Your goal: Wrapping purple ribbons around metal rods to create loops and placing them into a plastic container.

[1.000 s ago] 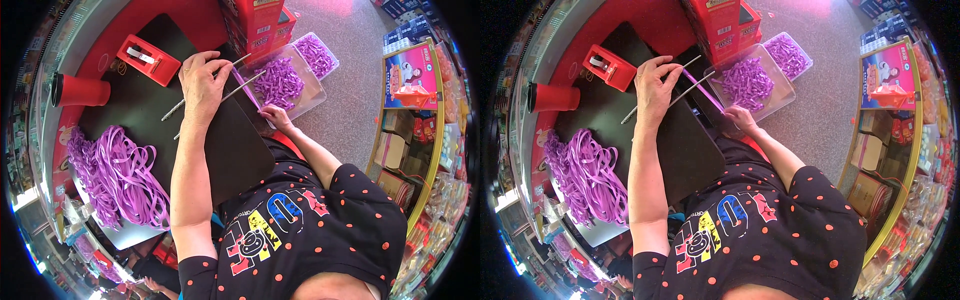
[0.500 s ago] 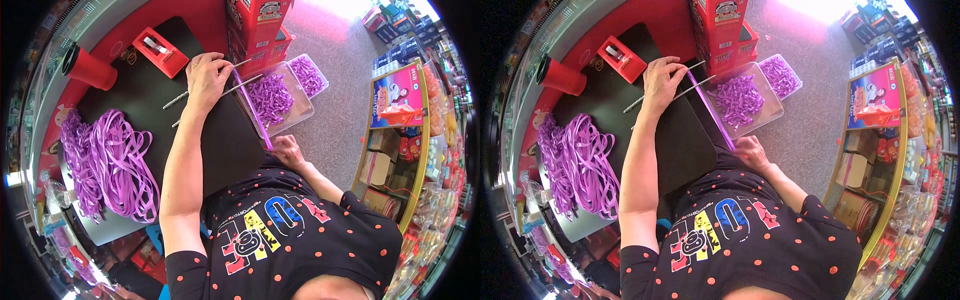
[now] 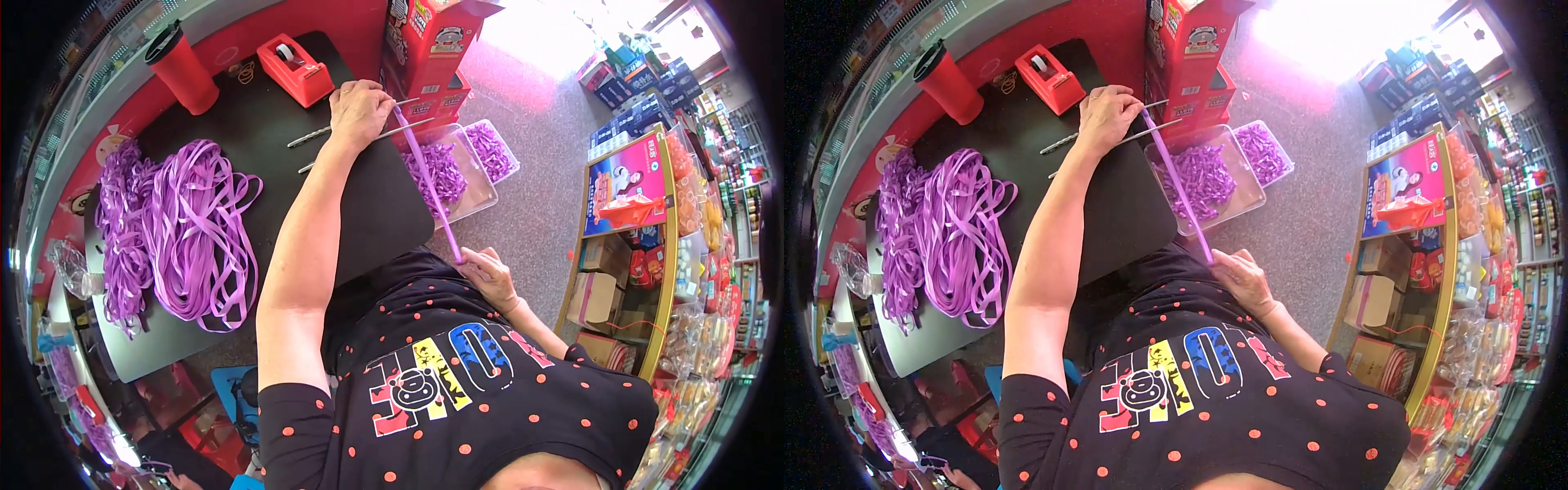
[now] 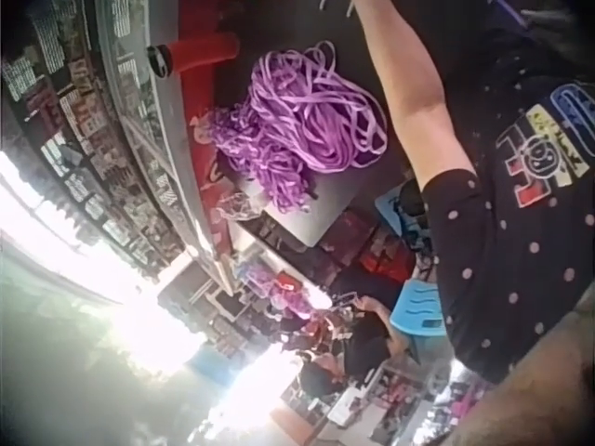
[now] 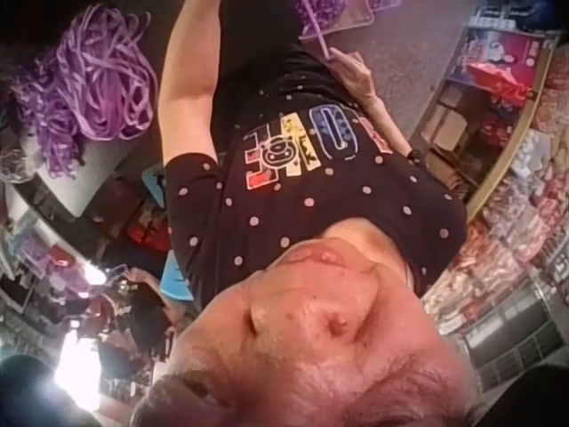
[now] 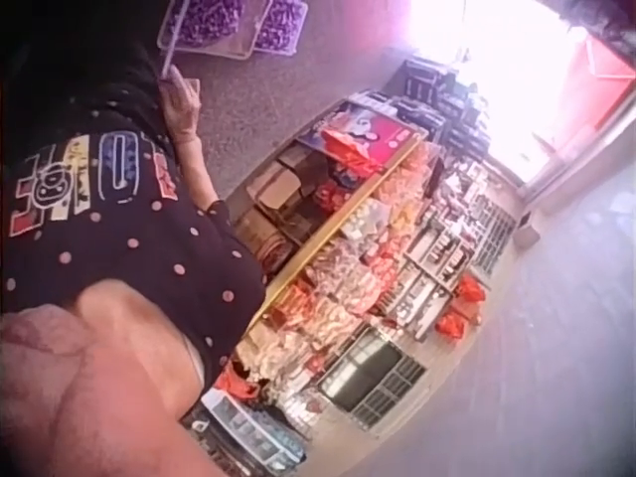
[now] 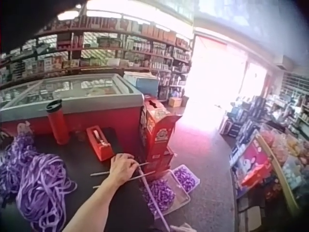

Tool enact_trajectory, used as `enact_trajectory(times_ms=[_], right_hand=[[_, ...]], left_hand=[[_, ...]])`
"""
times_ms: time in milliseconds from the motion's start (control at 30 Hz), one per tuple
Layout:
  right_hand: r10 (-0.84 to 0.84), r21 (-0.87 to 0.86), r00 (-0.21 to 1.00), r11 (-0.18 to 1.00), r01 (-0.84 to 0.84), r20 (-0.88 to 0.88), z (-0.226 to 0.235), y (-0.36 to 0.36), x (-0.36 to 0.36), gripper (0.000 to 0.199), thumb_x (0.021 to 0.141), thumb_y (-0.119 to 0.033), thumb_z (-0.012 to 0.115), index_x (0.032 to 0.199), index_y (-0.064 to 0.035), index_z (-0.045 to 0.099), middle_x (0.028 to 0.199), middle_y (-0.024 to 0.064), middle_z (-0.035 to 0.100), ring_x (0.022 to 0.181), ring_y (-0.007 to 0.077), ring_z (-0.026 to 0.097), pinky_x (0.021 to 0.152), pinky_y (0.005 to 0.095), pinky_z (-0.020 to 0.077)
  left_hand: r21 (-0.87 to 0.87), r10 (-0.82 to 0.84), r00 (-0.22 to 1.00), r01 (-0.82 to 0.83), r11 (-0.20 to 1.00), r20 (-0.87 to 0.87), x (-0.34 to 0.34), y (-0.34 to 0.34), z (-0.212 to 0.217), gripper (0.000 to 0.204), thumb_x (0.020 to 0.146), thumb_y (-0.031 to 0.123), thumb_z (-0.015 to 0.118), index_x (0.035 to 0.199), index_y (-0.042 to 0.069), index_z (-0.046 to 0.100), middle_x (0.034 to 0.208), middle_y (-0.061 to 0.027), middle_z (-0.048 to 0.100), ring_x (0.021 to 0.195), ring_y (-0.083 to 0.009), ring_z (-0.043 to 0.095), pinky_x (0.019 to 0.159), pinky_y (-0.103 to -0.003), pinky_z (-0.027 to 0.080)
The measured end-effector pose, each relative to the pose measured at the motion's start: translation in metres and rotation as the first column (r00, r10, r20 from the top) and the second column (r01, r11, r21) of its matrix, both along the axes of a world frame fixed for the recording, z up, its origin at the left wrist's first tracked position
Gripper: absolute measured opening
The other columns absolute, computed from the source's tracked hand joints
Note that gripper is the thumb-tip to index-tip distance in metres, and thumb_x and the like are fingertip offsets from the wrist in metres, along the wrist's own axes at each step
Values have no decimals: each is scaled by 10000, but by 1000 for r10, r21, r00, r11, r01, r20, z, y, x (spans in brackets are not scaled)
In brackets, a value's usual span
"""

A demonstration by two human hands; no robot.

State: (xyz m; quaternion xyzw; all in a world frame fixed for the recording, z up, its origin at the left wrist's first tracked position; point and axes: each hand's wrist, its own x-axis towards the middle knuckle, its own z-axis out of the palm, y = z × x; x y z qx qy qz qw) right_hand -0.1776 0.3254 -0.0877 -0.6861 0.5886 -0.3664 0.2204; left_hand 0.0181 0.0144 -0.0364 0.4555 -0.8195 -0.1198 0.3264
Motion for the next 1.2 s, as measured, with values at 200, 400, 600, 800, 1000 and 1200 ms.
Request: enact_trajectory(times_ms=[200, 400, 600, 800, 1000, 1200], right_hand=[[-1, 29, 995, 1000, -2, 95, 38, 18, 6, 394, 770, 16, 655, 1159, -14, 604, 929, 81, 686, 802, 213, 587, 790, 311, 462], [255, -242, 919, 952, -185, 301, 127, -16, 2, 292, 820, -75, 647, 1093, 23, 610, 910, 126, 673, 823, 210, 578, 761, 358, 453], [555, -480, 712, 808, -341, 430, 192, -147, -1, 471, 914, -303, 562, 1265, -2, 474, 1097, 178, 573, 959, 239, 536, 762, 364, 418], [540, -394, 554, 842, -370, 633, 216, -325, 34, 487, 980, -369, 424, 1359, -66, 381, 1152, 158, 607, 933, 118, 558, 709, 237, 375], [305, -92, 582, 926, -367, 754, 143, -423, 41, 538, 970, -431, 443, 1352, -53, 408, 1058, 114, 645, 767, 80, 477, 676, 209, 372], [89, 117, 556, 938, -325, 826, 75, -446, 38, 557, 980, -499, 346, 1389, -122, 385, 1029, 86, 667, 709, 62, 412, 670, 199, 355]], left_hand=[[4, 23, 1000, -23, 1000, 22, 1, 1, 0, 179, 814, 288, 619, 862, 172, 746, 1096, 14, 611, 1128, -220, 478, 980, -416, 323], [54, -1, 999, -2, 999, 39, 1, 5, 4, 204, 842, 282, 605, 891, 134, 736, 1133, -6, 602, 1163, -228, 459, 1005, -432, 300], [-29, 1, 1000, -1, 1000, -15, -3, 3, 2, 175, 825, 260, 619, 841, 137, 741, 1064, 9, 610, 1101, -218, 480, 972, -408, 319], [15, -35, 999, 36, 999, -38, 0, 5, 5, 188, 830, 249, 611, 864, 108, 732, 1121, -17, 609, 1152, -223, 465, 991, -428, 312], [29, -50, 997, 52, 998, -64, 3, 7, 6, 181, 745, 190, 608, 846, 117, 739, 1113, -41, 606, 1166, -234, 451, 1025, -426, 293], [11, -35, 995, 36, 999, -90, 4, 7, 5, 183, 681, 127, 628, 822, 111, 743, 1078, -62, 611, 1147, -251, 464, 1028, -444, 298]])
